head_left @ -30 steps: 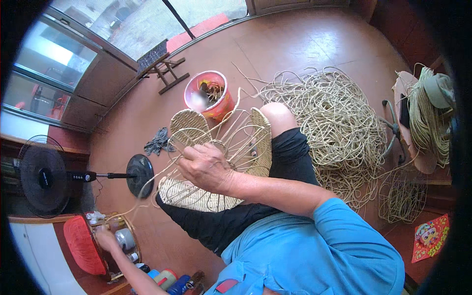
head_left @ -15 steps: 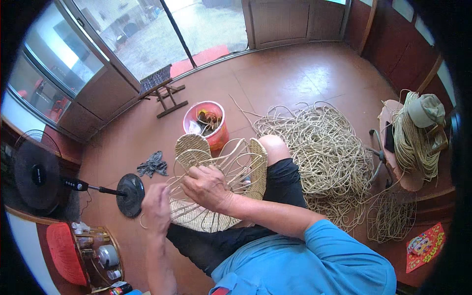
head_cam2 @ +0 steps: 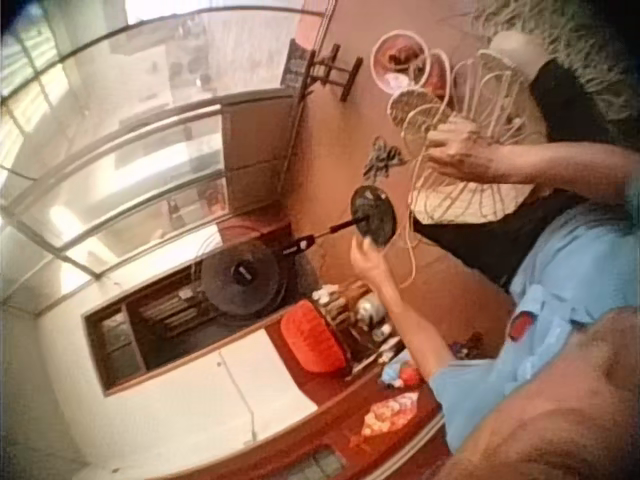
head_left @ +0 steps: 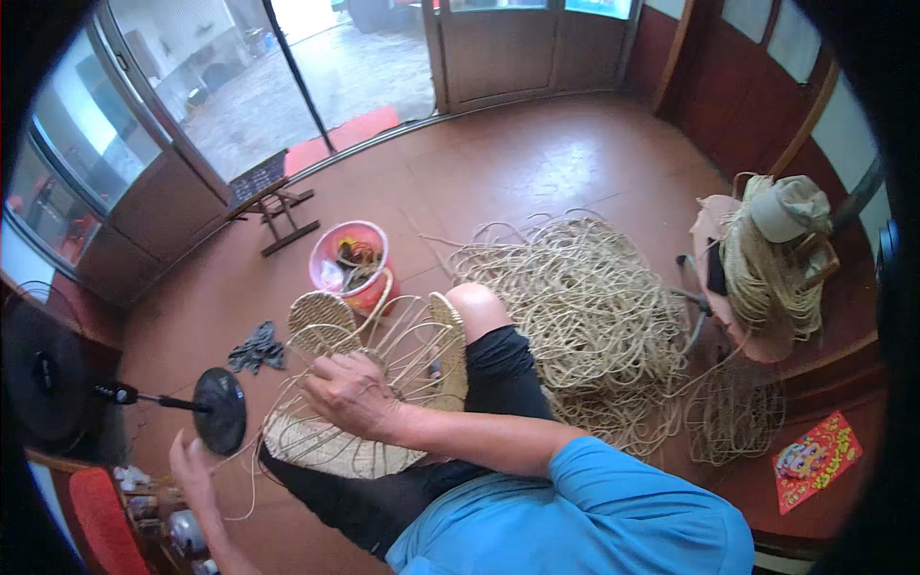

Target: The person is weaving a heart-shaped straw fan while sitting on the floor.

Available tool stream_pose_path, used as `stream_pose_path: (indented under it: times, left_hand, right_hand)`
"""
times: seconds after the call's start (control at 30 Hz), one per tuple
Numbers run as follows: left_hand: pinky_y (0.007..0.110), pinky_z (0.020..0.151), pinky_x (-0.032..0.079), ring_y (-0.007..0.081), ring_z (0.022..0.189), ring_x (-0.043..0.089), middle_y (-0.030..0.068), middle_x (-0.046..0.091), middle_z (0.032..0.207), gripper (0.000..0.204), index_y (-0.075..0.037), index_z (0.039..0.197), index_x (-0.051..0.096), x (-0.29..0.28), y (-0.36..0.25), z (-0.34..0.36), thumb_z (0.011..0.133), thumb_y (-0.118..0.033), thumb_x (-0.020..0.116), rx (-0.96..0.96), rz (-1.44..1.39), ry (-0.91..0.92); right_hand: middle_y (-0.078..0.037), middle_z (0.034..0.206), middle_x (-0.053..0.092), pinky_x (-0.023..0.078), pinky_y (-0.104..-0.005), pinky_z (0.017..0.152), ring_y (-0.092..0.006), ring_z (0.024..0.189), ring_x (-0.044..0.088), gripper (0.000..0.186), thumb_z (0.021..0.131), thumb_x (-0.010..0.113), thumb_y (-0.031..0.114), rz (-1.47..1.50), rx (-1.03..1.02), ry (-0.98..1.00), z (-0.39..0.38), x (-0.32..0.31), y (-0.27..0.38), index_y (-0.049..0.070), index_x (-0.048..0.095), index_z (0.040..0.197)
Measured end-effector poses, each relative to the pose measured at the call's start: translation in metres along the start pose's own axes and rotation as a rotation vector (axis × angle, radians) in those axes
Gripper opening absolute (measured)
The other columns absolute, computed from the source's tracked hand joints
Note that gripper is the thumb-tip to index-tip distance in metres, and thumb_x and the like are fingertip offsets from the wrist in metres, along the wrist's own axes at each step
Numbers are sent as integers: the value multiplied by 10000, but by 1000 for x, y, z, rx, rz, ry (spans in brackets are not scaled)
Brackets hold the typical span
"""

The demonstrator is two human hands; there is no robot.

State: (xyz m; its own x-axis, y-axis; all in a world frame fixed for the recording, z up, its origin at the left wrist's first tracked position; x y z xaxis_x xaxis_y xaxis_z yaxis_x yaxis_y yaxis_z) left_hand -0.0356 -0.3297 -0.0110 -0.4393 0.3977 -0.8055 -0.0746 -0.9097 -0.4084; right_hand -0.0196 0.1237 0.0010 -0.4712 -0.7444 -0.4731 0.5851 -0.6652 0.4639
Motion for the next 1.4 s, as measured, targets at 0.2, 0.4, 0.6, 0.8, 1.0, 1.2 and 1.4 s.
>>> stream_pose_path:
  times: [0.2,0.4,0.6,0.8,1.0,1.2,1.4]
  left_hand:
    - [425,832,549,351,918,701,194,718,1161,222,8,1260,716,79,-278,-20,1058,-74,678,254,-353,357]
    - [461,805,529,380,886,668,193,649,988,91,22,1065,669,76,-284,-22,1077,-57,627,367,-230,190]
    - [497,830,525,410,899,653,216,655,1002,179,16,1056,669,18,-86,-27,1114,-121,570,101,-60,119]
    - [496,892,527,447,1013,686,250,732,1119,307,29,1181,706,-47,152,-52,1123,-258,611,-145,379,6]
    - [503,899,528,440,1022,697,260,745,1130,340,28,1223,718,-81,169,-95,1119,-280,620,-335,384,-82]
    - [440,1057,538,333,1152,720,178,789,1232,359,33,1248,763,-55,60,-108,1119,-272,626,-564,212,188]
    - [445,1091,487,343,1188,670,159,751,1178,270,-19,1178,775,54,-258,-46,1114,-198,584,275,-127,213]
  right_hand:
    - [-33,858,567,486,-405,739,-227,817,660,139,914,788,243,-23,-8,-2,3,1,5,157,689,870]
    - [-35,859,574,494,-408,753,-236,820,662,150,918,790,239,-32,5,20,4,2,4,153,681,861]
    - [-41,873,574,488,-407,758,-230,834,655,196,933,789,260,-48,20,2,2,-5,-6,147,661,837]
    - [-38,882,572,482,-397,767,-220,845,655,220,932,790,290,-89,-19,13,0,3,1,144,661,829]
    - [-46,880,582,493,-418,739,-231,832,665,213,914,773,293,17,-15,14,-5,18,5,150,649,817]
    - [-43,798,576,491,-453,623,-262,725,647,217,833,811,246,-63,-31,-46,1,11,-9,152,632,756]
    - [-27,826,564,457,-417,719,-227,771,636,262,927,794,295,-67,-44,45,5,7,0,144,639,779]
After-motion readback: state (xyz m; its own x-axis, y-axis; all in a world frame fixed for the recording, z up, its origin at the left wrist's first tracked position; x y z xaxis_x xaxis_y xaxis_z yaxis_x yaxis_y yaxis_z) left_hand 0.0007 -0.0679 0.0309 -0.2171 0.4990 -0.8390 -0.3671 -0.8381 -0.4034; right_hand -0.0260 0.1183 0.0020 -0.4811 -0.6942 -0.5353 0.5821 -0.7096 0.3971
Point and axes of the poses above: each hand's wrist, its own z-axis towards the middle knuckle, its own x-axis out of the palm, y = z × x, the point moved 7 cm from there along z, towards the middle knuckle
